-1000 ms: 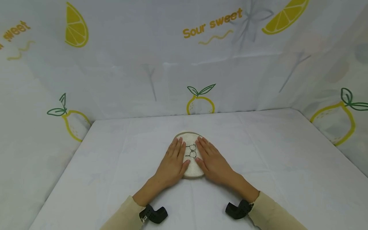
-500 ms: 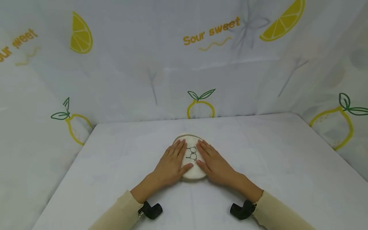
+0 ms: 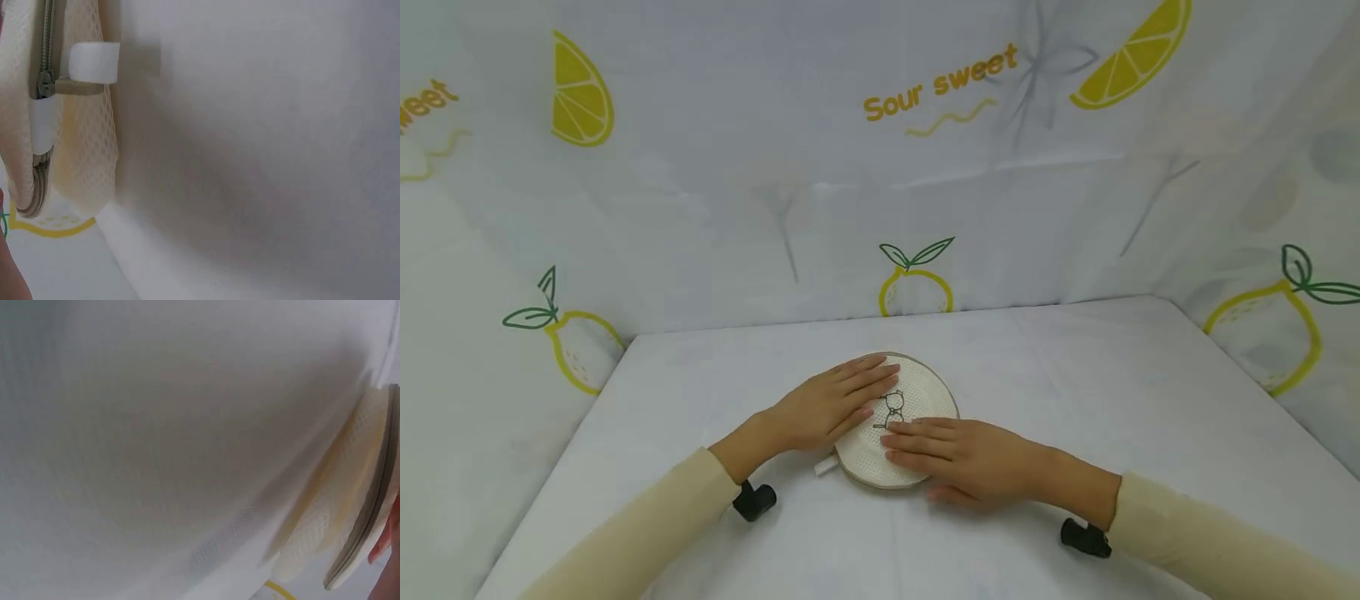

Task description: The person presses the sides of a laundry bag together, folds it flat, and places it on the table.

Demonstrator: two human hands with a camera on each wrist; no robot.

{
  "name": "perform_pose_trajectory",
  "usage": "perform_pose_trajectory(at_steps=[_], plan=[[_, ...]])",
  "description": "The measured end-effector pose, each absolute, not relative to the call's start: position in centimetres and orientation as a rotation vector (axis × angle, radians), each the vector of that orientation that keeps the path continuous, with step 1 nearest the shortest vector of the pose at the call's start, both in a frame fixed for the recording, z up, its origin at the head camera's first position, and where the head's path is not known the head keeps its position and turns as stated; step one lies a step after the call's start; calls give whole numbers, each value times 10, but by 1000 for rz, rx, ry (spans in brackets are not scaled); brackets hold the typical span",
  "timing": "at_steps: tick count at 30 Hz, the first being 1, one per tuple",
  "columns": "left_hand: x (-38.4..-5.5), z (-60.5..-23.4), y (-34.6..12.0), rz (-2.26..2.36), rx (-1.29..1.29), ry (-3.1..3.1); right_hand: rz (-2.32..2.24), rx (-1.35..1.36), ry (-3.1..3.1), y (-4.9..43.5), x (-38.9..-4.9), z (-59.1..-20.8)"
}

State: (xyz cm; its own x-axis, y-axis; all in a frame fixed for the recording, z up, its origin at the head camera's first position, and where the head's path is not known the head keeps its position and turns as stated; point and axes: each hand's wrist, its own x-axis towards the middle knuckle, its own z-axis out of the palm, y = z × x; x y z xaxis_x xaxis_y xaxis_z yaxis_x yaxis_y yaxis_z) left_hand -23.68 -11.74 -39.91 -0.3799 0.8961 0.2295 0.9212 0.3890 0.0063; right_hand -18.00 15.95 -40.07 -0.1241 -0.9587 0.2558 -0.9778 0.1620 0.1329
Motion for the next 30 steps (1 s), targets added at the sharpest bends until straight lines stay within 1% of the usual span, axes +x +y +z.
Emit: perform_pose_trajectory(at_steps=[4,9,20,30], plan=[[-251,-400,-109,-176,-1796,-2400,57,2023,-2073,150,-186,-404],[-260,-403,-101,-216,-1868,-2364,94,2138,-2054,140,-193,-408],[-267,-420,-94,-317,-1888,-2351,106,2231,-2121,137,-202,-414],[-266,-425,-92,-282,-1859,-2403,67,2256,-2145,139,-205,-416]])
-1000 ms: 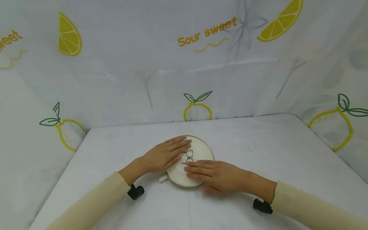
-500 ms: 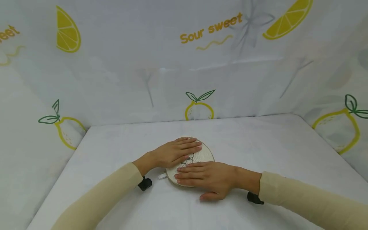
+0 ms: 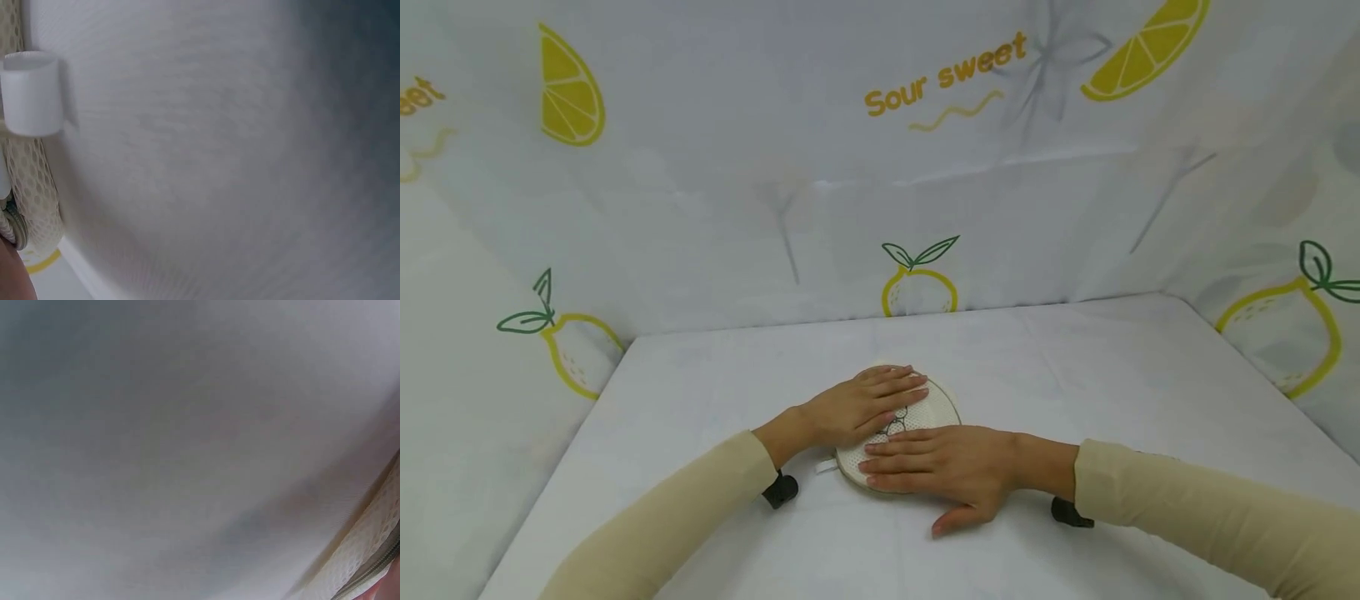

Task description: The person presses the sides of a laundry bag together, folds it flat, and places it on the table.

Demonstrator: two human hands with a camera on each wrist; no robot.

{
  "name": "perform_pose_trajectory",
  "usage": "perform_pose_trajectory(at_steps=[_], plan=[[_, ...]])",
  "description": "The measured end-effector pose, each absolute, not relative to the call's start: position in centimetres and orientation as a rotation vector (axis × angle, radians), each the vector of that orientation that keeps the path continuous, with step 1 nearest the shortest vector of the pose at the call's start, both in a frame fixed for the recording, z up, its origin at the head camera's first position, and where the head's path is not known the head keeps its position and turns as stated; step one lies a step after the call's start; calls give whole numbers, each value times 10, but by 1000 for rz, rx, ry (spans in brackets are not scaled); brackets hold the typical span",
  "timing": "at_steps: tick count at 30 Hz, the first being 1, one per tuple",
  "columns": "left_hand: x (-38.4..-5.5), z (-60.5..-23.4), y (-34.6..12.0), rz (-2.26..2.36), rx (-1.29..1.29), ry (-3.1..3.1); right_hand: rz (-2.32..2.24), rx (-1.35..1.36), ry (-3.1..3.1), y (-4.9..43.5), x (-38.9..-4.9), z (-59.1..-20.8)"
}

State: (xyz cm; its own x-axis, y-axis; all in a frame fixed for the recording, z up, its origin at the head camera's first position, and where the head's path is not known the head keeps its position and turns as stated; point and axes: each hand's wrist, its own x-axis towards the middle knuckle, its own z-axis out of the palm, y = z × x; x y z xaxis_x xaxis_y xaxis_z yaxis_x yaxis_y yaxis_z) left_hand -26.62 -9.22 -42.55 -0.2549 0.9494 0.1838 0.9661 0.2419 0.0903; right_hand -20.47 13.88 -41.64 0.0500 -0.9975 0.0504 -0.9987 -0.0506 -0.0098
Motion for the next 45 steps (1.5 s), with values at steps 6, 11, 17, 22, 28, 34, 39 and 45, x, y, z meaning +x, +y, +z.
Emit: perform_pose_trajectory(at_steps=[6,11,17,22,28,34,39,45], plan=[[-265,-426,-91,-269,-1859,-2441,74,2274,-2161,140,-205,-419],[-265,-425,-92,-267,-1870,-2439,71,2265,-2184,139,-205,-421],[-265,-426,-95,-264,-1876,-2453,86,2262,-2188,136,-205,-423],[-265,-429,-96,-301,-1886,-2460,110,2271,-2198,134,-203,-425],[-264,-434,-96,-364,-1900,-2465,122,2275,-2210,133,-202,-426],[-266,-434,-94,-370,-1893,-2467,138,2259,-2196,134,-203,-427],[-268,-434,-93,-347,-1905,-2473,145,2264,-2194,135,-204,-428],[-271,-433,-92,-316,-1893,-2456,127,2253,-2168,136,-207,-427]])
